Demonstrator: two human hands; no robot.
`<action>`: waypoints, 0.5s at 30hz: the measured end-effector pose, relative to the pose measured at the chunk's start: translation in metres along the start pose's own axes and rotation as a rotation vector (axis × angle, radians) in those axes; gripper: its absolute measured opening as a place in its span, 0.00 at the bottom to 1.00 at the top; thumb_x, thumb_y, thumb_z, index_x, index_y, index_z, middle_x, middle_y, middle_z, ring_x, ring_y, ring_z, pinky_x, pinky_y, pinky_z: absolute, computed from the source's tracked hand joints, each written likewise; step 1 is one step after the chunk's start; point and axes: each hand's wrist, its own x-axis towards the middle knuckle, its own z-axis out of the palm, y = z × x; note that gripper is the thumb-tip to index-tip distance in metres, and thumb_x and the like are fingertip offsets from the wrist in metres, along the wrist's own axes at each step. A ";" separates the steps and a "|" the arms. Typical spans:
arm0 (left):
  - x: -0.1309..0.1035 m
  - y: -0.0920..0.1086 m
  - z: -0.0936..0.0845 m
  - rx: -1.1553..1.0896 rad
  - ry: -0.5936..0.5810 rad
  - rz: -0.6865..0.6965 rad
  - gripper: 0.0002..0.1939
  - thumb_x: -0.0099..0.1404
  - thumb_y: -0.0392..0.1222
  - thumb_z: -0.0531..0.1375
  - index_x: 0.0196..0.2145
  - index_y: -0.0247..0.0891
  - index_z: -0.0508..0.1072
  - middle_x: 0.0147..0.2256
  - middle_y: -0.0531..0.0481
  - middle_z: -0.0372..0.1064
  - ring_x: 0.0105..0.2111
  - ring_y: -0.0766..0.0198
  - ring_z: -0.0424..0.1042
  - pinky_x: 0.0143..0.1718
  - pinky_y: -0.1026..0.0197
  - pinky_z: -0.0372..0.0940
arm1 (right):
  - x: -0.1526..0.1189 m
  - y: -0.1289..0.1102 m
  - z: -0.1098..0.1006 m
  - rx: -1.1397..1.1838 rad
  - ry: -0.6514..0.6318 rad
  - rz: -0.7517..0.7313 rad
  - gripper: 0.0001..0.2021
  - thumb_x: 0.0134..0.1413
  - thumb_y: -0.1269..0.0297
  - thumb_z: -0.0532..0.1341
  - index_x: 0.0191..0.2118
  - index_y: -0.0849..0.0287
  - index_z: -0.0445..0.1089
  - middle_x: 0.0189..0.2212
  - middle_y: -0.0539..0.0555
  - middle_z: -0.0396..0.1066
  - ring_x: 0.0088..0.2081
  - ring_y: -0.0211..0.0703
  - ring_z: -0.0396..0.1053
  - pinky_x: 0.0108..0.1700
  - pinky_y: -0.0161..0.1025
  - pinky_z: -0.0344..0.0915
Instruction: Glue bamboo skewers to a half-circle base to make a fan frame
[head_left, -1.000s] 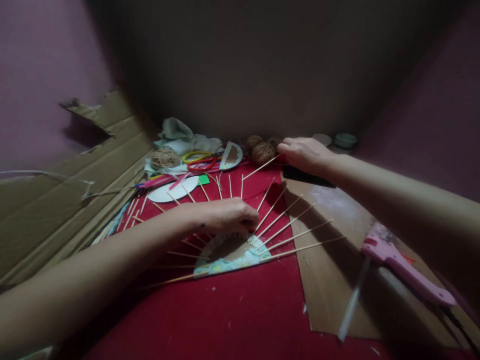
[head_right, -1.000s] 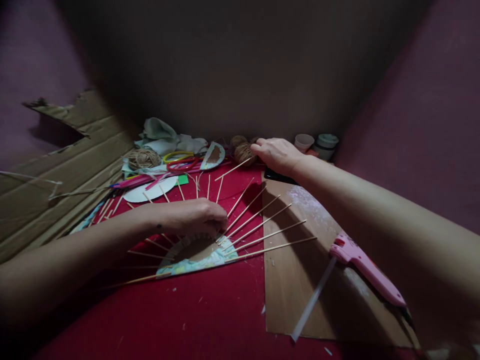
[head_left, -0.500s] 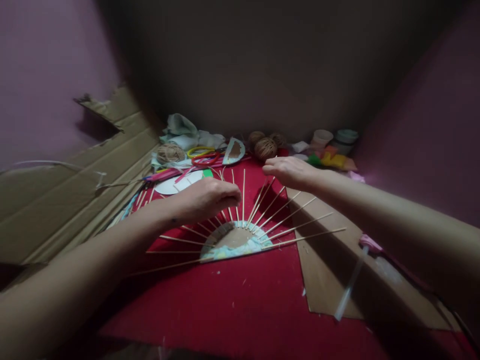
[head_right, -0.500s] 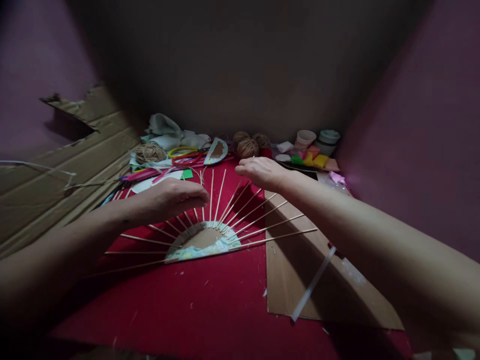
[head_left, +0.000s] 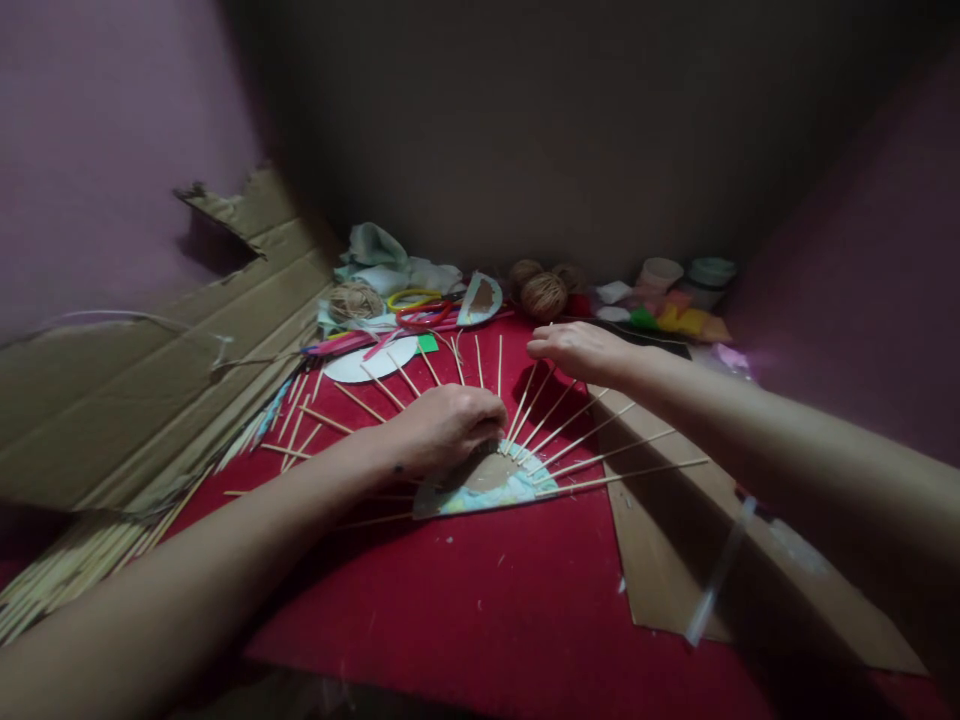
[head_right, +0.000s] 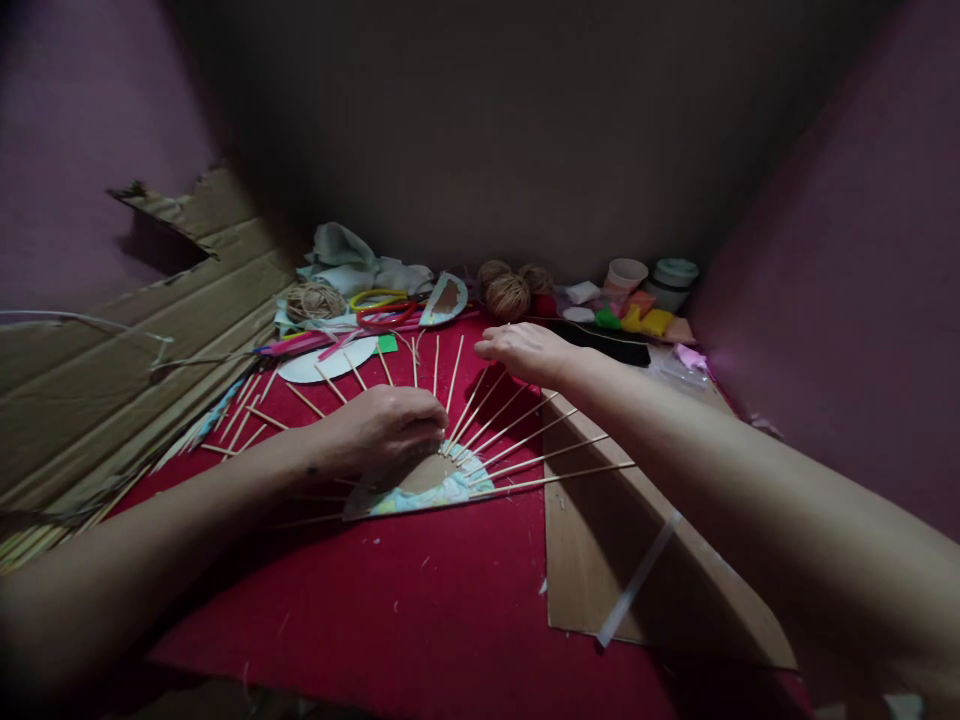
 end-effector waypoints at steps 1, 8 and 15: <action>0.000 0.000 0.001 0.005 0.003 -0.006 0.07 0.64 0.37 0.54 0.34 0.36 0.73 0.31 0.48 0.72 0.31 0.65 0.68 0.33 0.63 0.61 | 0.001 0.000 0.002 0.001 0.003 -0.005 0.12 0.54 0.80 0.51 0.34 0.59 0.69 0.33 0.55 0.68 0.30 0.38 0.61 0.29 0.36 0.47; 0.000 0.009 0.000 -0.064 0.116 -0.117 0.08 0.64 0.40 0.55 0.34 0.36 0.74 0.29 0.49 0.71 0.29 0.65 0.67 0.32 0.63 0.60 | 0.003 0.000 0.003 -0.006 0.036 0.026 0.14 0.55 0.79 0.49 0.35 0.58 0.69 0.35 0.56 0.69 0.31 0.39 0.62 0.29 0.36 0.47; 0.004 0.024 -0.014 -0.659 0.087 -0.391 0.11 0.60 0.46 0.58 0.28 0.35 0.71 0.21 0.54 0.64 0.21 0.70 0.63 0.22 0.67 0.56 | -0.009 -0.017 -0.034 -0.157 0.297 -0.007 0.19 0.61 0.78 0.42 0.38 0.63 0.70 0.37 0.59 0.70 0.36 0.42 0.65 0.36 0.37 0.59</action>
